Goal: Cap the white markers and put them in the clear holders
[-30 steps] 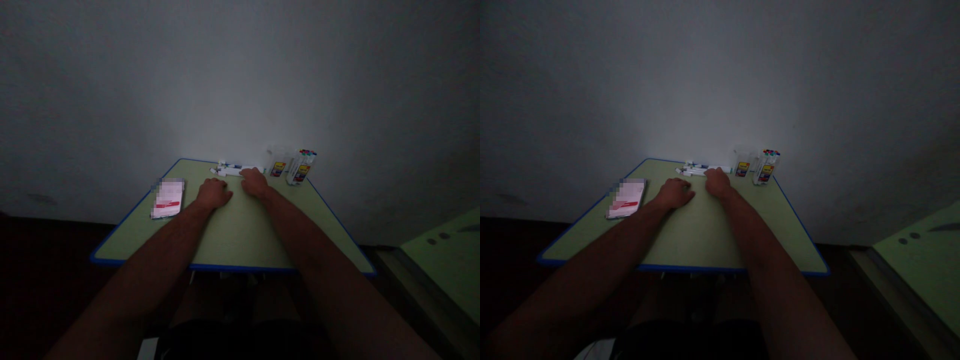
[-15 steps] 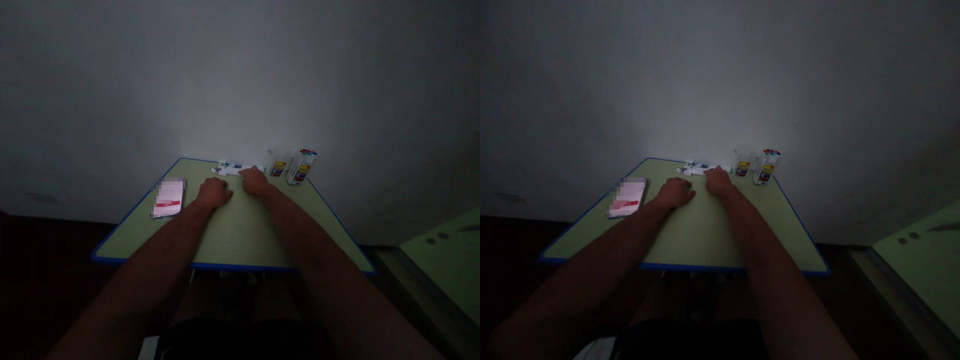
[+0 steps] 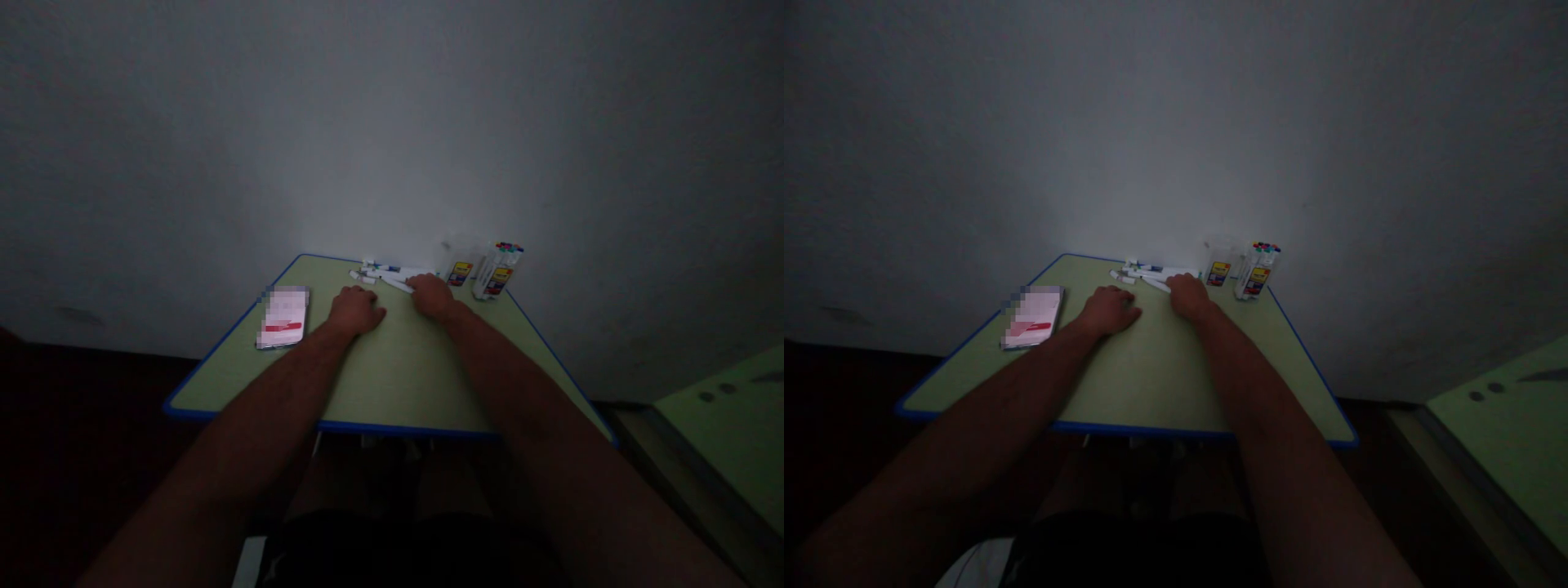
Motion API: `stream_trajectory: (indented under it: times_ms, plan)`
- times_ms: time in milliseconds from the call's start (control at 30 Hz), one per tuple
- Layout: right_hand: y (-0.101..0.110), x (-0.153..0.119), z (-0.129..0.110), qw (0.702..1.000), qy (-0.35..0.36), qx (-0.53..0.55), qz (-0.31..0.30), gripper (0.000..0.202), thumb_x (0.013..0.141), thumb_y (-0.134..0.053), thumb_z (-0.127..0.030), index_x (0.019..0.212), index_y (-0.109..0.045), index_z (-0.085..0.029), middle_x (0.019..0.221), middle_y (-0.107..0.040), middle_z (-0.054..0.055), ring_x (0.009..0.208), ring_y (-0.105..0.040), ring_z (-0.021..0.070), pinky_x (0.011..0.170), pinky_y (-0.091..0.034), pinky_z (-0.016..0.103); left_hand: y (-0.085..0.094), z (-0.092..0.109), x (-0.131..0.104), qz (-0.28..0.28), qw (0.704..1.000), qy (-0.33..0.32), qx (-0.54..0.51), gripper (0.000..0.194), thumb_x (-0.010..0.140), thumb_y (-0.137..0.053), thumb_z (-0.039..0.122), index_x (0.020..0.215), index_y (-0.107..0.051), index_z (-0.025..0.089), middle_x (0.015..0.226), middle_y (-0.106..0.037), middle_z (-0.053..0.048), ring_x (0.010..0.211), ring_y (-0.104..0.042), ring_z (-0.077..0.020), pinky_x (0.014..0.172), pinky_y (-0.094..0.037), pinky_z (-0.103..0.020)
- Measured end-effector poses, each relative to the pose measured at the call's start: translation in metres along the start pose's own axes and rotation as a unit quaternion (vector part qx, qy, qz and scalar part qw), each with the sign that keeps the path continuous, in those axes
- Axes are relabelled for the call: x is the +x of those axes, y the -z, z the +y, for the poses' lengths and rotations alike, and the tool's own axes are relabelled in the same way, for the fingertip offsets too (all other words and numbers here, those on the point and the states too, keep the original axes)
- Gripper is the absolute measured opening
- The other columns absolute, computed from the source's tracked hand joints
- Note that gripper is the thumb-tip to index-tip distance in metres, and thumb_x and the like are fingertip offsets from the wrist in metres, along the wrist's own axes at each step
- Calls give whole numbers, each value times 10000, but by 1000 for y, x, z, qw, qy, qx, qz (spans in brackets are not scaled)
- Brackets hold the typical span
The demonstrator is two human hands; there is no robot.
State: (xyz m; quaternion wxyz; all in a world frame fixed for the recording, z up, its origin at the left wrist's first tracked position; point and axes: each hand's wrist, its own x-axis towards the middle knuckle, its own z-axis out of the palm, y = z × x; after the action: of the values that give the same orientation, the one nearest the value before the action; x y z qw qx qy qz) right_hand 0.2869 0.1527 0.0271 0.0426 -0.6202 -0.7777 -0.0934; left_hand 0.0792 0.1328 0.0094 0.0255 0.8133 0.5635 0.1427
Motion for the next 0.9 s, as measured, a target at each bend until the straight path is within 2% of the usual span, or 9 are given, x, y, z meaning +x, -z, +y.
stream_trajectory:
  times_ms: [167, 333, 533, 700, 900]
  plan:
    - [2, -24, 10, 999, -30, 32, -3, 354, 884, -519, -125, 1150, -747, -178, 1208, -728, 131, 1096, -663, 273, 927, -498, 356, 1, 0, 0, -9, 1000, 7, -4, 545, 869, -527, 569, 1236, -706, 207, 1283, -657, -167, 1206, -558, -387, 986, -476, -497]
    - [11, -47, 14, 995, -61, 69, -30, 354, 843, -590, -125, 1146, -764, -180, 1199, -738, 114, 1076, -670, 250, 934, -491, 329, -1, -2, 1, -13, 1000, 12, -5, 577, 864, -526, 578, 1270, -694, 204, 1319, -648, -153, 1241, -546, -367, 1046, -440, -467]
    - [13, -60, 18, 986, -71, 141, -47, 328, 841, -639, -151, 1137, -781, -168, 1098, -770, 86, 998, -697, 194, 891, -496, 257, -7, -7, 3, 15, 1000, 9, 14, 591, 868, -528, 563, 1298, -697, 195, 1327, -665, -156, 1253, -571, -351, 1063, -451, -446]
    - [7, -62, 24, 978, -65, 192, -51, 372, 819, -705, -196, 1186, -761, -163, 1089, -774, 80, 967, -706, 181, 876, -512, 251, -6, -9, 6, 27, 999, 47, 3, 492, 905, -520, 376, 1317, -675, 156, 1325, -677, -152, 1230, -613, -304, 1073, -460, -398]
    - [9, -65, 24, 980, -58, 184, -42, 315, 838, -647, -181, 1121, -785, -167, 1078, -769, 92, 977, -701, 215, 878, -514, 290, -8, -15, 14, 46, 995, 89, -6, 472, 879, -524, 201, 1317, -653, 84, 1334, -664, -180, 1252, -609, -285, 1126, -413, -352]
